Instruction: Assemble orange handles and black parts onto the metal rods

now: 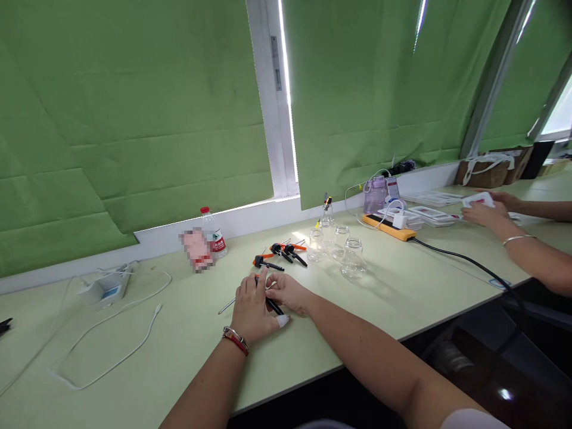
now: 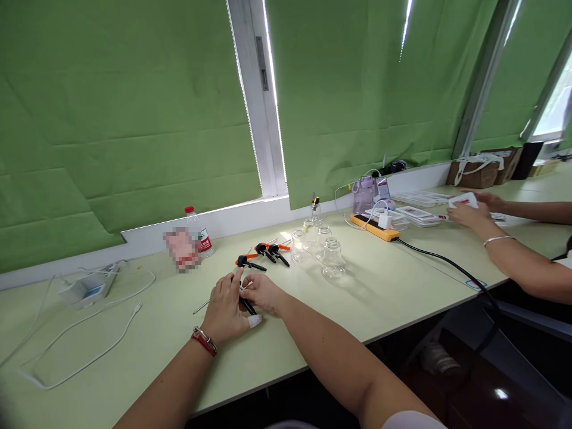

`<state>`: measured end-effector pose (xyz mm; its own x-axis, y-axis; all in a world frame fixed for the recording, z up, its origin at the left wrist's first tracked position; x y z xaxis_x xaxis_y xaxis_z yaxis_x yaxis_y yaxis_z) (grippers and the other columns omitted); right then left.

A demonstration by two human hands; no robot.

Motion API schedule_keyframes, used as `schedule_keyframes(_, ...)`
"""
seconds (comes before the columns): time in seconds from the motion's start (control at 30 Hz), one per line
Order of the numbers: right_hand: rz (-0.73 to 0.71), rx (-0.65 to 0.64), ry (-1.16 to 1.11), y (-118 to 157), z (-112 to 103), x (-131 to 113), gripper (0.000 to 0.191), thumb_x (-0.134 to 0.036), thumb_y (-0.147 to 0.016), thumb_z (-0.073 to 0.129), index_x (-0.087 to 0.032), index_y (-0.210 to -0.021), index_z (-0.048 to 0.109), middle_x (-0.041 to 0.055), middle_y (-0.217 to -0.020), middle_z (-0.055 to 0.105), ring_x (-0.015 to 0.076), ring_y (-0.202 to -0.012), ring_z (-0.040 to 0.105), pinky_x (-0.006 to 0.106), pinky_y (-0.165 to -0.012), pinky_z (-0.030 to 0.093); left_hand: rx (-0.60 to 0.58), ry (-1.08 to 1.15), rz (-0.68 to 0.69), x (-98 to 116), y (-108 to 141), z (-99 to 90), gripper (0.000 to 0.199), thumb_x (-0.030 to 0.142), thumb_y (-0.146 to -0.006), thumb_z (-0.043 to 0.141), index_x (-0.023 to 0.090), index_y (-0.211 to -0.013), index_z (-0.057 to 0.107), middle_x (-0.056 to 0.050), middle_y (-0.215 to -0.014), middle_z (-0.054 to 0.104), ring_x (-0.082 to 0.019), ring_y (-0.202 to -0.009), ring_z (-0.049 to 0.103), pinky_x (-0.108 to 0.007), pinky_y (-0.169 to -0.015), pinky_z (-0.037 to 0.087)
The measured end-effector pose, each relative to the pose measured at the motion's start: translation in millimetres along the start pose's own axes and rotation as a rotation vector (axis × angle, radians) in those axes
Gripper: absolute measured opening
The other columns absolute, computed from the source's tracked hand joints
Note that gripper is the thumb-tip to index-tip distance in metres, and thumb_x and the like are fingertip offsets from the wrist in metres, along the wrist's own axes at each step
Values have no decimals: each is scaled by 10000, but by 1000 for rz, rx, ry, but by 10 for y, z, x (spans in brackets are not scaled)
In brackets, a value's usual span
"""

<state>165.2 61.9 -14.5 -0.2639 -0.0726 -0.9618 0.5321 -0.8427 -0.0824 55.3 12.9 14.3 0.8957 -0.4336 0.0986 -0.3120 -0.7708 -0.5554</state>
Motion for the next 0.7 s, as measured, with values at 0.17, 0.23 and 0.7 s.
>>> schedule_keyframes(0.17,-12,10,21,10,18,-33,527,-423,-555,801,-205,-832,411,-62,-529,589,165,-494,603,298,-535,470,-32,32,-26,-26,-1,9,1047,550,-503,717,221,-1395,278,-139,-1246,446,-366,-1168,413,-511,-959,339)
schedule_keyframes(0.23,-15,11,31,1,5,-27,517,-401,-564,798,-209,-839,404,-63,-528,591,174,-505,612,313,-543,482,-49,55,-41,-34,-4,13,1073,579,-491,721,222,-1396,268,-138,-1234,458,-370,-1159,423,-515,-949,348)
schedule_keyframes(0.7,-65,-9,70,-27,-45,-17,490,-388,-576,791,-212,-850,425,-54,-584,605,199,-575,658,337,-576,521,-70,157,-119,-27,-24,-18,1000,460,-556,702,189,-1403,244,-132,-1229,509,-346,-1152,469,-469,-941,397)
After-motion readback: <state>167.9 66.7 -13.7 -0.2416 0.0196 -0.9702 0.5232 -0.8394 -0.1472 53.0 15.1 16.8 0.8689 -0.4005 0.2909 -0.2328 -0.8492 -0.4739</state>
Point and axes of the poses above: each hand's wrist, its own y-axis away from the middle knuckle, its own z-axis out of the palm, x = y × z, the point moved 3 cm from there along -y, towards the middle knuckle
